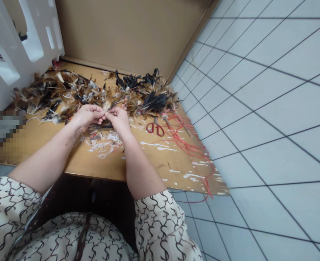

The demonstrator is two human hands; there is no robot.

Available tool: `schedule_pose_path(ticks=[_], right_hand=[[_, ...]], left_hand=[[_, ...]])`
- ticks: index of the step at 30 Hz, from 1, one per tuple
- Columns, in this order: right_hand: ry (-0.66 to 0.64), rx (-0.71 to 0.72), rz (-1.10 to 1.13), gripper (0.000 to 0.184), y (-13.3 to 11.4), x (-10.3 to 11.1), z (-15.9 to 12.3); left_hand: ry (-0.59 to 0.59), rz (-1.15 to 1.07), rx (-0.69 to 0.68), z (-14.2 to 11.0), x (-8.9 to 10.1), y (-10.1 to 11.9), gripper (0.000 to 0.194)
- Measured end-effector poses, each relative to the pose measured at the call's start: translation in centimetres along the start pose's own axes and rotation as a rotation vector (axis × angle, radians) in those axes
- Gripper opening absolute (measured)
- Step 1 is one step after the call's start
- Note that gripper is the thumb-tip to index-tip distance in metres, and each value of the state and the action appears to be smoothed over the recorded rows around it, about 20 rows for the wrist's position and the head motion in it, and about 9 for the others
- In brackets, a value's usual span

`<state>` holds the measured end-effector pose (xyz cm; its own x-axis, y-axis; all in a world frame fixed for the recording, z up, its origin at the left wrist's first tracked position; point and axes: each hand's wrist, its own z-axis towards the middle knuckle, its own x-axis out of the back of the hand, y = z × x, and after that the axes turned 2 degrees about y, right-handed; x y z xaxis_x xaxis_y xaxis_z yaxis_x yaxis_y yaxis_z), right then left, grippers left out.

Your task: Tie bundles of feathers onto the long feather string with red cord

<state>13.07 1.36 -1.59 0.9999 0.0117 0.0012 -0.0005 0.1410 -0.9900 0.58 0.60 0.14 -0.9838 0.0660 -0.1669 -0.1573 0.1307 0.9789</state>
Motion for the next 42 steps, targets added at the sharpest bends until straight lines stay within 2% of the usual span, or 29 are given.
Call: schedule_pose_path(ticks=[9, 14, 17, 27, 42], right_hand=[[-0.006, 0.011, 0.020, 0.022, 0.10, 0.02, 0.06], [0.005, 0.019, -0.006, 0.021, 0.42, 0.18, 0.20], [-0.008, 0.001, 0.011, 0.019, 0.54, 0.16, 0.25], [-0.022, -0.022, 0.041, 0.014, 0.66, 0.09, 0.26], [-0.023, 0.026, 0.030, 0.030, -0.16, 0.04, -0.19]], left_hand=[[0.047, 0.037, -0.050, 0.09, -0.01, -0.27, 0.015], [0.106, -0.052, 0.002, 0.17, -0.05, -0.06, 0.013], [0.103, -0.084, 0.027, 0.17, -0.07, 0.02, 0.014], [0.140, -0.079, 0.022, 0.05, -0.16, 0.10, 0.014], [0.094, -0.155, 0.027, -0.01, -0.13, -0.19, 0.013]])
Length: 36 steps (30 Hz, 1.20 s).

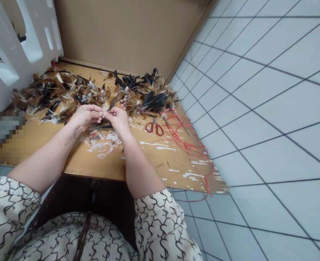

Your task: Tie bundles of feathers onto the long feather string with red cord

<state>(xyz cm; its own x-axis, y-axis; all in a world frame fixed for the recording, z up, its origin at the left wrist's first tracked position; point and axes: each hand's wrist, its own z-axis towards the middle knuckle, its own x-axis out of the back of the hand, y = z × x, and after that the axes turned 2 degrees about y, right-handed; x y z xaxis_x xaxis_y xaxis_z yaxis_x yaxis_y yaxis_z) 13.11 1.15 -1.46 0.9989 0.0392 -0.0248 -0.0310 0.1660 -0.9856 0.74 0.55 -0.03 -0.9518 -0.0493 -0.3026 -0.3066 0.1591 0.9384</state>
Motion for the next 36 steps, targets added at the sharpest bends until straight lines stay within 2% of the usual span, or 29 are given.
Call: schedule_pose_path(ticks=[11, 20, 29, 36], right_hand=[[0.005, -0.048, 0.071, 0.031, 0.23, 0.09, 0.13], [-0.017, -0.037, 0.052, 0.029, 0.01, 0.13, 0.08], [0.018, -0.026, 0.026, 0.031, 0.33, 0.22, 0.20], [0.020, -0.036, 0.037, 0.026, 0.21, 0.14, 0.14]], left_hand=[[-0.046, -0.013, -0.030, -0.08, -0.03, 0.04, 0.016], [-0.046, 0.056, -0.010, -0.11, 0.02, 0.14, 0.012], [-0.039, 0.094, -0.027, -0.04, 0.13, 0.05, 0.010], [-0.029, 0.074, -0.005, -0.11, 0.00, 0.08, 0.012]])
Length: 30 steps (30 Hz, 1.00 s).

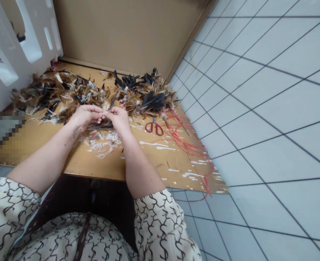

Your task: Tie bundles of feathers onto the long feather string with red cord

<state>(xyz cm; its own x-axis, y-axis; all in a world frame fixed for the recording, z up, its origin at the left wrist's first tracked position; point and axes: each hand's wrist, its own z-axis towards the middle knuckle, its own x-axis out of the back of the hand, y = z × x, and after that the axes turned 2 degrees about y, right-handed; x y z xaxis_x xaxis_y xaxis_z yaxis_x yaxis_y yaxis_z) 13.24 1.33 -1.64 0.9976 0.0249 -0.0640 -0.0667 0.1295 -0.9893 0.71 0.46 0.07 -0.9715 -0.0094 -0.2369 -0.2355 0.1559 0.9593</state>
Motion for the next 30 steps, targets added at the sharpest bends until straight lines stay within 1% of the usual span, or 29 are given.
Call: schedule_pose_path(ticks=[7, 12, 16, 20, 25, 30], right_hand=[[0.047, 0.030, -0.083, 0.022, -0.08, 0.04, 0.00], [0.001, 0.042, -0.030, 0.018, 0.13, -0.04, -0.03], [-0.001, 0.038, -0.024, 0.018, 0.03, -0.18, -0.07], [-0.003, 0.042, -0.015, 0.019, -0.08, -0.30, -0.14], [-0.001, 0.033, -0.036, 0.021, 0.01, -0.30, -0.11], [0.002, 0.027, -0.042, 0.025, 0.07, -0.20, -0.08]], left_hand=[[0.017, -0.026, 0.008, -0.15, -0.09, 0.28, 0.014], [0.019, -0.025, 0.004, -0.19, -0.09, 0.24, 0.015], [0.025, -0.015, -0.009, -0.15, -0.10, 0.16, 0.015], [-0.005, 0.020, -0.023, -0.13, -0.10, 0.14, 0.013], [-0.061, 0.037, -0.020, -0.11, -0.26, 0.14, 0.019], [-0.063, 0.012, -0.006, 0.07, -0.21, 0.05, 0.018]])
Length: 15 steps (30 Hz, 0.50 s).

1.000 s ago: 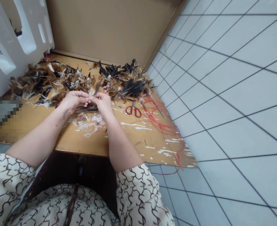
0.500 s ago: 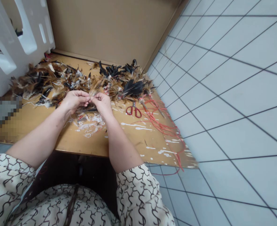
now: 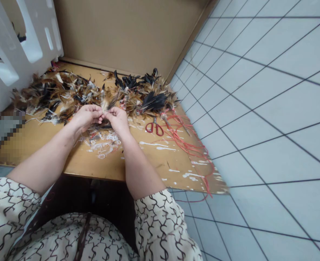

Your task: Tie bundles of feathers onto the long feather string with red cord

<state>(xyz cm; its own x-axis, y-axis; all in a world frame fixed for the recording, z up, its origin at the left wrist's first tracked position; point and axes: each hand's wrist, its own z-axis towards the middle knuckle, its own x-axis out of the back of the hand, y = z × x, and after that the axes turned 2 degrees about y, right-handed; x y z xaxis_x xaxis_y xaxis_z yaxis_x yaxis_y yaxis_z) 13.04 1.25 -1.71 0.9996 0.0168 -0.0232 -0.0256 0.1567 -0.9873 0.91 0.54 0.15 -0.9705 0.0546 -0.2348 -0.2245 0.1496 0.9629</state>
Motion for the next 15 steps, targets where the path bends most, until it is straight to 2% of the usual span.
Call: schedule_pose_path(ticks=[15], right_hand=[[0.004, 0.018, 0.008, 0.015, -0.05, -0.06, -0.01]], left_hand=[[0.000, 0.017, -0.018, -0.05, 0.15, -0.04, 0.017]])
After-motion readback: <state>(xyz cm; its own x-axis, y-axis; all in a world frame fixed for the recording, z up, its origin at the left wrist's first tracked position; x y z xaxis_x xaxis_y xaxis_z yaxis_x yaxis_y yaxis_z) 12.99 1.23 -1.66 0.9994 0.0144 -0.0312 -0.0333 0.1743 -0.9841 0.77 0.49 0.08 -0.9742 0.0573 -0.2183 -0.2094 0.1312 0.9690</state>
